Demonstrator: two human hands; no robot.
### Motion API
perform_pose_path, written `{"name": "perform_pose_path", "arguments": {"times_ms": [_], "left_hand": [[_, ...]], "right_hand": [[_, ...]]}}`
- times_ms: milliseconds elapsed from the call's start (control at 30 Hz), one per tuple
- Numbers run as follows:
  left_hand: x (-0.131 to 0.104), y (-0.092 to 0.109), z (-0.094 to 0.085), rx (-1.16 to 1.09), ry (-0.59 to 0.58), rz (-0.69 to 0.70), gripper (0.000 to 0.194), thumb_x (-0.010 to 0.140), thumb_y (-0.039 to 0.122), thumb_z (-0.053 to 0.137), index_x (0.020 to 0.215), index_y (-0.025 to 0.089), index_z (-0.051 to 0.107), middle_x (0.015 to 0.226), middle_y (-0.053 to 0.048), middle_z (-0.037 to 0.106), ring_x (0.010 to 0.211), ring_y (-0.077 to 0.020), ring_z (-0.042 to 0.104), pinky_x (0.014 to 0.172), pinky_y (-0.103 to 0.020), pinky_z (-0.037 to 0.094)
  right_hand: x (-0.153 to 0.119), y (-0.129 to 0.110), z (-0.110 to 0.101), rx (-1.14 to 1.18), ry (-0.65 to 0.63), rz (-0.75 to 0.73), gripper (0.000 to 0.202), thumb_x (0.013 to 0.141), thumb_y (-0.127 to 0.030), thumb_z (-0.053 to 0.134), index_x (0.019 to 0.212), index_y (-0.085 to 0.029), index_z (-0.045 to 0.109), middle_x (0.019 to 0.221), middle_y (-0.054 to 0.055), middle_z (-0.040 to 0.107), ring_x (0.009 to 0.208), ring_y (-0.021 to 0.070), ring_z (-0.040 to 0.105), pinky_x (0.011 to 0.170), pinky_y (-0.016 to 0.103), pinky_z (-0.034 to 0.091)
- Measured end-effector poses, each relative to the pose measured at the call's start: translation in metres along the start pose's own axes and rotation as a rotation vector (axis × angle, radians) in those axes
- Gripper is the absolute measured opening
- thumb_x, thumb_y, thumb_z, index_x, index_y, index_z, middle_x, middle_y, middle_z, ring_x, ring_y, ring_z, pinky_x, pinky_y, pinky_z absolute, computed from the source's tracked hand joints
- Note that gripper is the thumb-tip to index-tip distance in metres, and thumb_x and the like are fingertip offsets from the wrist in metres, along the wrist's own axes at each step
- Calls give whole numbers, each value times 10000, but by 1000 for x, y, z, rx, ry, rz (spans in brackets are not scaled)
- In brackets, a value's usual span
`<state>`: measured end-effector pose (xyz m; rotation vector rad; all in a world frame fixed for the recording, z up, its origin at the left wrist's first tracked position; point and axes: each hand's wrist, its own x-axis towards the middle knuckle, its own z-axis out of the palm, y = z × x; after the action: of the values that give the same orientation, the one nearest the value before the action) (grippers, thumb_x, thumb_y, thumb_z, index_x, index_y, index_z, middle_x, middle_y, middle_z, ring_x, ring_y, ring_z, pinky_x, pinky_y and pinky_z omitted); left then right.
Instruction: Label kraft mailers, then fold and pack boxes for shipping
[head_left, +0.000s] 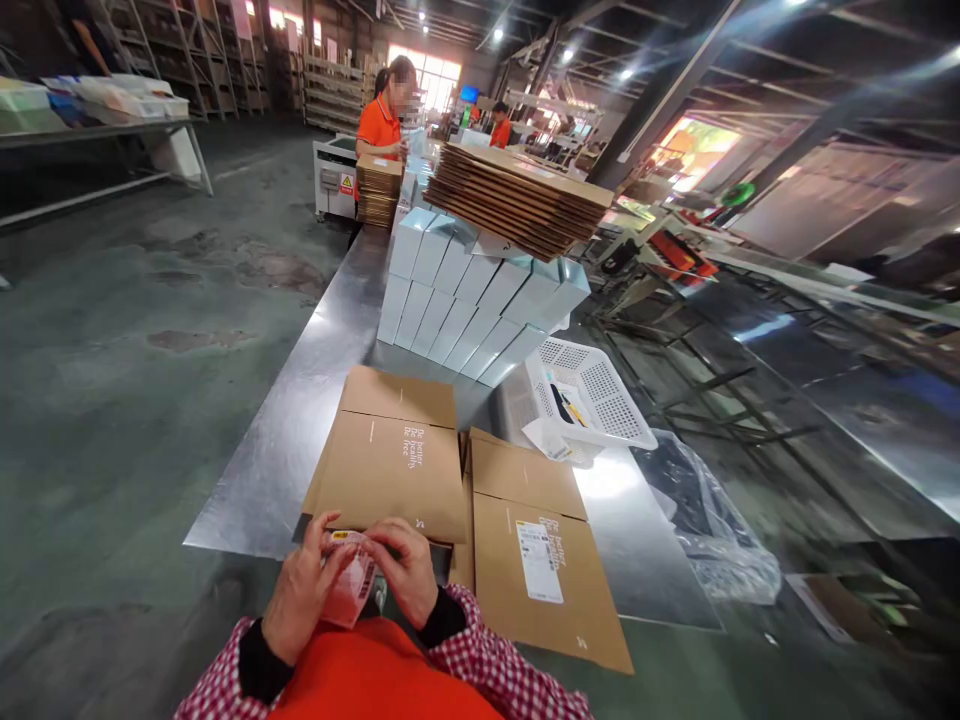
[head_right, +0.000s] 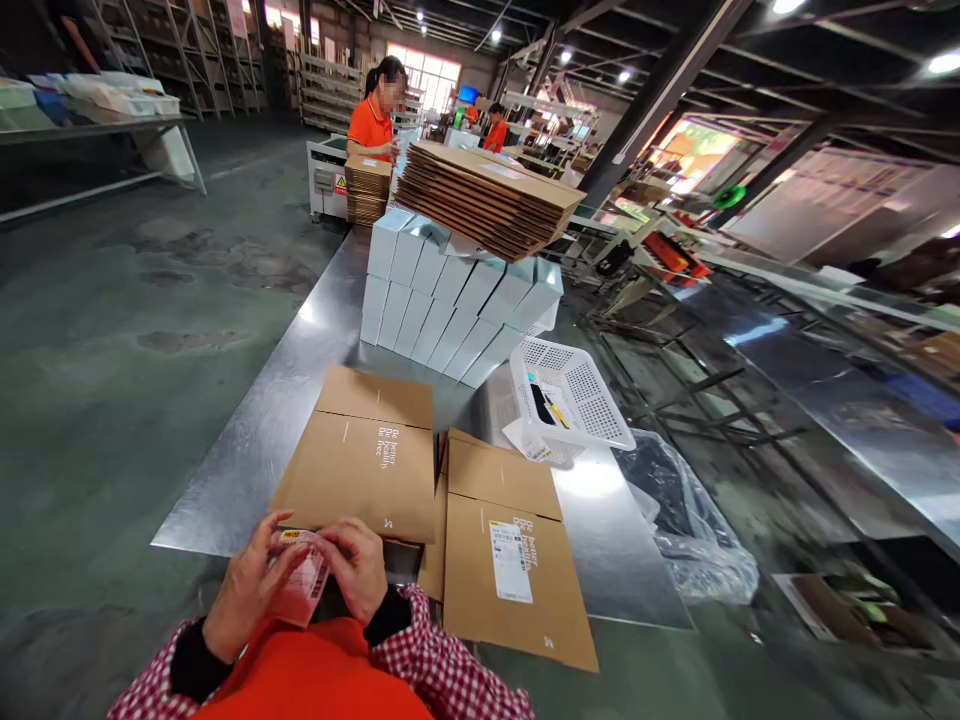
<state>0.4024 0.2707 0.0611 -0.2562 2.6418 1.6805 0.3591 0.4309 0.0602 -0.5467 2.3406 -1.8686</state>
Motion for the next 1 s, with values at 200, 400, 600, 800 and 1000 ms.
{"name": "perform_pose_path", "arguments": {"times_ms": [200,400,600,800,1000], "left_hand": [[10,-41,1,238,-15,100,426,902,493,399,1144,202,594,831,-58,740,739,-205,709,640,-277,542],[14,-101,-7,496,-144,349,366,927,403,379,832,241,693,768,-30,721,702,-172,689,663,-265,548],[31,-115,22,449,-94,411,299,926,304,398,898,228,686,1329,-69,570,1263,-233,490,1031,-430,448],[35,-124,31,409,-101,354,308,911,204,368,911,208,676,1283,-61,610,1279,-208,474,1060,-447,420],[33,-120,30,334,-101,284,306,924,241,363,920,216,668,1275,-42,617,1279,-193,473,1062,-420,423]], "right_hand": [[25,48,-11,47,193,154,309,868,-458,501,813,-188,640,726,34,646,664,160,580,629,280,477],[119,89,-76,-236,231,311,278,815,-370,495,991,-158,535,905,63,657,796,178,607,707,297,501],[153,108,-60,-412,-29,324,462,643,-181,684,1077,-148,530,996,78,660,894,211,615,827,341,482],[154,106,-56,-634,-100,368,580,675,-202,693,1215,-126,493,1195,165,565,1091,292,532,943,414,406],[128,101,-17,-1052,-149,121,655,858,-459,525,1407,-144,357,1501,189,267,1379,349,214,1103,535,133]]}}
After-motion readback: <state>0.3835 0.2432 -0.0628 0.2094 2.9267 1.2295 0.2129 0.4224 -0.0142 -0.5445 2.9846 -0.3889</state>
